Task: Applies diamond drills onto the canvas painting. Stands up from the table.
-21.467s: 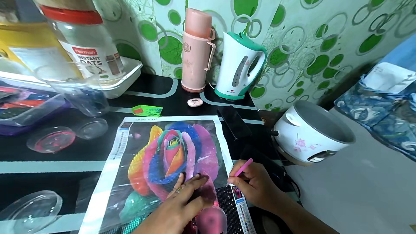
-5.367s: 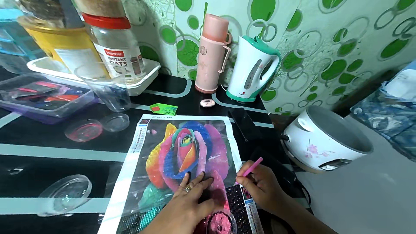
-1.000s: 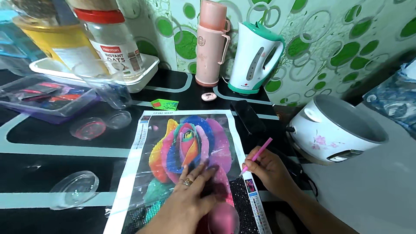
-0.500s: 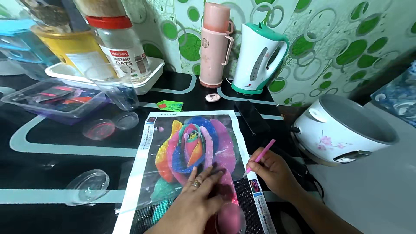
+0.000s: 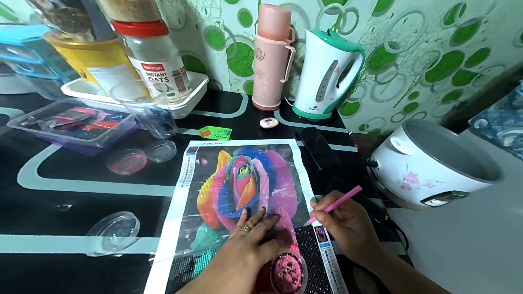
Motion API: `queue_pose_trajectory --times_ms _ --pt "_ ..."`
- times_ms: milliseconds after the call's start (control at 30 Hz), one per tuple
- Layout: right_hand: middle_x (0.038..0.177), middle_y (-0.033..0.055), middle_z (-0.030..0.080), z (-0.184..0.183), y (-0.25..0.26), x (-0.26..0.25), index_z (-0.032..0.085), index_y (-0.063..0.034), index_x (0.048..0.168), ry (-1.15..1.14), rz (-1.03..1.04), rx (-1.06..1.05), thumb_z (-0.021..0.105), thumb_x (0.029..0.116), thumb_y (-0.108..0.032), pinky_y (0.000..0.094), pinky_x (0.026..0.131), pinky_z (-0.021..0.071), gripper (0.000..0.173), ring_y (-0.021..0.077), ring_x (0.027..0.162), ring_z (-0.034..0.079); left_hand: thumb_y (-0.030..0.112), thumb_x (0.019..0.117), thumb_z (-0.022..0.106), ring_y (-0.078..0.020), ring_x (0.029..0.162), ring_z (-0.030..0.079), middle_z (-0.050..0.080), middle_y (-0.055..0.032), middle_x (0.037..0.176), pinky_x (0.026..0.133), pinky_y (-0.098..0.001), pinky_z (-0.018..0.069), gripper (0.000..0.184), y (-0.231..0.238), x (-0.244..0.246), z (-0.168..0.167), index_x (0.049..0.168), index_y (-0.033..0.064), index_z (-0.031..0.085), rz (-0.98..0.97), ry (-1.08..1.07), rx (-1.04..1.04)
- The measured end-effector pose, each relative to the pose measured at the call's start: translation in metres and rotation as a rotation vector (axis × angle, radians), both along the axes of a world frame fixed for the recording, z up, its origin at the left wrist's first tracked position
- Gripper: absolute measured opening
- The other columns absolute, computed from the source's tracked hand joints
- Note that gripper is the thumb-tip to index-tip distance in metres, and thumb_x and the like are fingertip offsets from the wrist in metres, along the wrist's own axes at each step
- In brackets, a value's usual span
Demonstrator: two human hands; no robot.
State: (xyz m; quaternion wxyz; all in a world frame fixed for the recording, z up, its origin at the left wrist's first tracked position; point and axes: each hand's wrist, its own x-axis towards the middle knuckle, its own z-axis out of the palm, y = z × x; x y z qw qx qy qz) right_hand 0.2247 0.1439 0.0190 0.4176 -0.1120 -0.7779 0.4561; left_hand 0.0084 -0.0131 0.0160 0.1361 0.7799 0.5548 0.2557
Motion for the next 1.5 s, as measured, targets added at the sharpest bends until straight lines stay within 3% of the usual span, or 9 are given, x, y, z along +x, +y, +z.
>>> queue_pose_trajectory --times_ms 67,133,333,467,867,1033,1500 --pt "0.093 -0.0032 0.069 0.003 -0.01 -0.001 0.063 -0.0105 0.104 -0.005 0.057 0.066 0.062 0.1023 -0.019 0.0301 0.093 0.0589 0.009 0.0038 0.09 0.069 0.067 0.0756 0.074 -0.0472 0.142 0.044 0.057 -0.0212 0.145 0.115 -0.0744 0.0245 0.06 0.0 0.0 -0.001 0.118 0.0243 0.074 0.002 -0.01 0.007" --pt "0.093 -0.0009 0.069 0.004 -0.02 -0.003 0.063 -0.0101 0.104 -0.026 0.116 0.115 0.062 0.1027 -0.022 0.0369 0.099 0.0576 0.012 0.006 0.091 0.069 0.068 0.0749 0.074 -0.0467 0.141 0.045 0.058 -0.0205 0.144 0.114 -0.0753 0.0249 0.061 0.001 -0.001 -0.002 0.118 0.0253 0.075 0.005 -0.015 0.021" --pt "0.088 0.0035 0.067 -0.001 -0.036 -0.019 0.065 -0.005 0.098 -0.091 0.158 0.229 0.064 0.1012 -0.023 0.029 0.094 0.0542 0.018 0.0076 0.087 0.065 0.068 0.0716 0.076 -0.0462 0.14 0.046 0.06 -0.0187 0.142 0.111 -0.077 0.0262 0.061 0.003 -0.001 -0.005 0.11 0.0206 0.075 0.014 -0.03 0.048" --pt "0.09 0.0034 0.067 -0.004 -0.036 -0.019 0.065 -0.0063 0.097 -0.128 0.127 0.283 0.064 0.1009 -0.024 0.0254 0.091 0.0538 0.018 0.0077 0.089 0.065 0.067 0.0713 0.077 -0.0471 0.141 0.045 0.059 -0.0197 0.142 0.112 -0.078 0.0232 0.064 0.003 -0.001 -0.004 0.112 0.0181 0.075 0.013 -0.042 0.042" --pt "0.087 0.0011 0.065 -0.007 -0.036 -0.019 0.064 -0.0095 0.099 -0.175 0.111 0.301 0.064 0.1015 -0.029 0.0233 0.09 0.0539 0.02 0.0059 0.089 0.064 0.064 0.0699 0.081 -0.0472 0.141 0.044 0.058 -0.0199 0.143 0.112 -0.0781 0.0228 0.061 0.002 0.0 -0.002 0.111 0.0192 0.076 0.023 -0.059 0.016" --pt "0.087 0.0014 0.064 -0.008 -0.035 -0.018 0.064 -0.0095 0.099 -0.176 0.114 0.311 0.064 0.1015 -0.03 0.0217 0.087 0.0534 0.021 0.006 0.087 0.063 0.064 0.0683 0.082 -0.0465 0.144 0.04 0.056 -0.0198 0.145 0.114 -0.0787 0.016 0.06 0.003 0.0 -0.001 0.11 0.0215 0.076 0.035 -0.072 -0.012" --pt "0.09 0.0003 0.066 -0.008 -0.034 -0.016 0.063 -0.0101 0.1 -0.14 0.138 0.243 0.065 0.101 -0.027 0.0249 0.087 0.0562 0.018 0.0049 0.087 0.065 0.061 0.0676 0.084 -0.047 0.146 0.037 0.054 -0.0208 0.147 0.115 -0.0784 0.0109 0.058 0.003 0.001 0.002 0.11 0.0227 0.077 0.04 -0.101 -0.052"
